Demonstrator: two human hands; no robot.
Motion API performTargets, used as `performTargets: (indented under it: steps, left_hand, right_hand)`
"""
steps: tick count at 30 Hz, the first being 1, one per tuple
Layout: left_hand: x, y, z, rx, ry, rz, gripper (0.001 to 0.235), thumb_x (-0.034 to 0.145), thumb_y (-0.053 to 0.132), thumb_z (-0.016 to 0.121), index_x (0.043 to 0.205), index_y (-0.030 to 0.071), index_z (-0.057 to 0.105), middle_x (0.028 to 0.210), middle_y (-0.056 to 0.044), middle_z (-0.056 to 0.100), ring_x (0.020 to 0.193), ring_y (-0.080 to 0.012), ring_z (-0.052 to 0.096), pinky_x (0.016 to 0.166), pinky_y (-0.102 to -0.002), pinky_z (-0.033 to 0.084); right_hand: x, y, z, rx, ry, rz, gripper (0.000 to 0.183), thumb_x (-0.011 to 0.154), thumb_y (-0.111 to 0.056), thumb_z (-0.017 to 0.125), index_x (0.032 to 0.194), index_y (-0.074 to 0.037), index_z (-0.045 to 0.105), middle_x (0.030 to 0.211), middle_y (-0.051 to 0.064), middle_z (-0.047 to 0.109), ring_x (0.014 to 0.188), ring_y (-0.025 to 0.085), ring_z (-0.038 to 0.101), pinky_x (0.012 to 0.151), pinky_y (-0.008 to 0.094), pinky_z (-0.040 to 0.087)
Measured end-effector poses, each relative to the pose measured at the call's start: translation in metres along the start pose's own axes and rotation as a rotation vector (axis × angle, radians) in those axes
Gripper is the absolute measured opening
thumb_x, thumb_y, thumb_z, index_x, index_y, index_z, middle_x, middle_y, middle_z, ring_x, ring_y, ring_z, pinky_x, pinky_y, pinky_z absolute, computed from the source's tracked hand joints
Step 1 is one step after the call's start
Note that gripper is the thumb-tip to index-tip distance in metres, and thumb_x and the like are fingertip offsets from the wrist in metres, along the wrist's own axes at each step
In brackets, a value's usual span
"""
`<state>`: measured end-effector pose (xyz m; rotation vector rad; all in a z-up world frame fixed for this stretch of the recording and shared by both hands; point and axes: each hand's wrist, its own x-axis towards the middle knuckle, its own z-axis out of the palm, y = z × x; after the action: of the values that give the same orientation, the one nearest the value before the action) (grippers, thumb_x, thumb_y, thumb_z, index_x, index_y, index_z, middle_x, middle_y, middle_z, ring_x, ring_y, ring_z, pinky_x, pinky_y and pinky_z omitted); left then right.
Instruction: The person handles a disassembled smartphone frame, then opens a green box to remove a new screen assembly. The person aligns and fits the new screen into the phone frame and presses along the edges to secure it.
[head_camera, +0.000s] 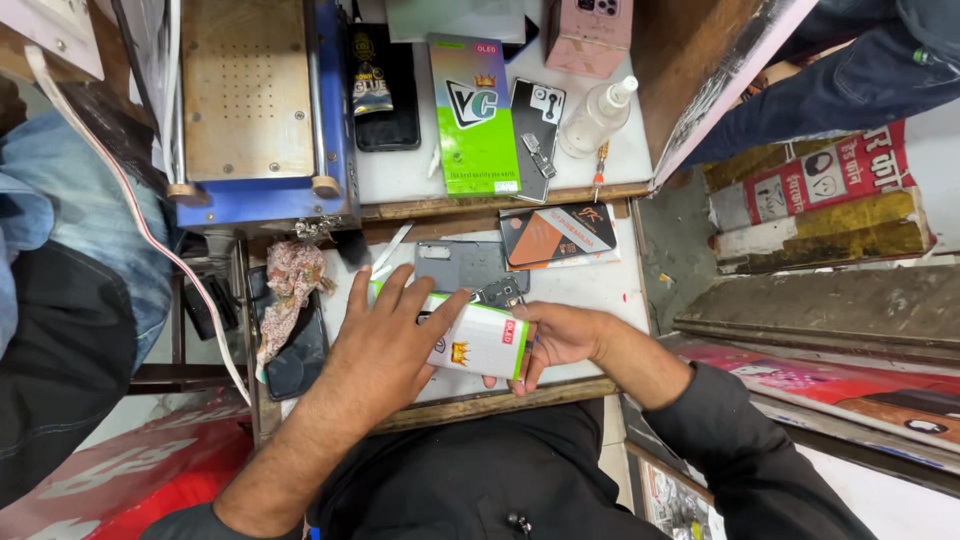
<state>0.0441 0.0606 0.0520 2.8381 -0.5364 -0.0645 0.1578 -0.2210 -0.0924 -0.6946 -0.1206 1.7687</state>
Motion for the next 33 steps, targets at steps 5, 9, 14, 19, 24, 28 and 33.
performTargets:
  steps: [5, 9, 14, 19, 24, 28, 33]
  left_hand:
    - [-0.006, -0.018, 0.014, -0.218, 0.104, -0.116, 0.087, 0.061, 0.028, 0.087, 0.139, 0.011, 0.053, 0.121, -0.017, 0.059, 0.12, -0.0369, 0.053, 0.108, -0.06, 0.035]
    - [-0.011, -0.018, 0.023, -0.487, 0.064, -0.245, 0.092, 0.061, 0.027, 0.087, 0.142, 0.008, 0.047, 0.118, -0.017, 0.061, 0.115, -0.0372, 0.057, 0.102, -0.05, 0.042]
    - [-0.009, -0.005, 0.033, -0.646, -0.023, -0.304, 0.092, 0.063, 0.027, 0.087, 0.143, 0.01, 0.046, 0.116, -0.017, 0.062, 0.111, -0.0361, 0.061, 0.095, -0.047, 0.049]
    - [-0.012, -0.003, 0.026, -0.646, -0.04, -0.302, 0.094, 0.062, 0.028, 0.087, 0.144, 0.01, 0.044, 0.115, -0.017, 0.063, 0.109, -0.0362, 0.062, 0.094, -0.048, 0.049]
    - [-0.016, -0.003, 0.018, -0.605, -0.046, -0.302, 0.097, 0.066, 0.032, 0.088, 0.147, 0.009, 0.041, 0.117, -0.018, 0.061, 0.11, -0.0378, 0.061, 0.095, -0.049, 0.049]
    - [-0.013, 0.003, 0.012, -0.582, -0.083, -0.349, 0.098, 0.066, 0.033, 0.087, 0.148, 0.009, 0.039, 0.118, -0.018, 0.06, 0.11, -0.0376, 0.061, 0.095, -0.049, 0.048]
    - [-0.009, 0.014, -0.002, -0.564, -0.102, -0.36, 0.101, 0.068, 0.034, 0.087, 0.15, 0.008, 0.035, 0.12, -0.019, 0.059, 0.111, -0.0383, 0.059, 0.096, -0.05, 0.047]
  right_hand:
    - [-0.009, -0.021, 0.023, -0.256, 0.184, -0.357, 0.1, 0.099, -0.076, 0.049, 0.161, 0.001, 0.032, 0.139, 0.033, 0.054, 0.116, 0.042, 0.065, 0.091, 0.045, 0.06]
    - [-0.008, -0.011, 0.058, -0.67, 0.438, -0.889, 0.099, 0.092, -0.052, 0.076, 0.165, -0.021, 0.016, 0.166, 0.024, 0.031, 0.152, 0.038, 0.04, 0.117, 0.049, 0.043]
    - [0.005, -0.002, 0.066, -0.613, 0.343, -1.046, 0.107, 0.089, -0.026, 0.089, 0.168, -0.025, 0.016, 0.167, 0.026, 0.039, 0.158, 0.037, 0.04, 0.132, 0.05, 0.035]
    - [0.007, 0.0, 0.061, -0.593, 0.376, -1.047, 0.108, 0.087, -0.023, 0.089, 0.167, -0.024, 0.017, 0.162, 0.027, 0.044, 0.153, 0.037, 0.047, 0.129, 0.051, 0.04]
    - [0.013, -0.002, 0.057, -0.403, 0.351, -1.113, 0.113, 0.085, -0.021, 0.09, 0.166, -0.025, 0.012, 0.157, 0.029, 0.047, 0.147, 0.036, 0.05, 0.123, 0.051, 0.043]
    - [0.016, -0.001, 0.056, -0.381, 0.345, -1.102, 0.117, 0.084, -0.024, 0.092, 0.165, -0.028, 0.007, 0.158, 0.027, 0.044, 0.148, 0.035, 0.048, 0.124, 0.051, 0.042]
    - [0.03, 0.005, 0.055, -0.167, 0.33, -1.114, 0.115, 0.081, -0.03, 0.091, 0.164, -0.028, 0.012, 0.156, 0.023, 0.046, 0.144, 0.037, 0.047, 0.121, 0.055, 0.042]
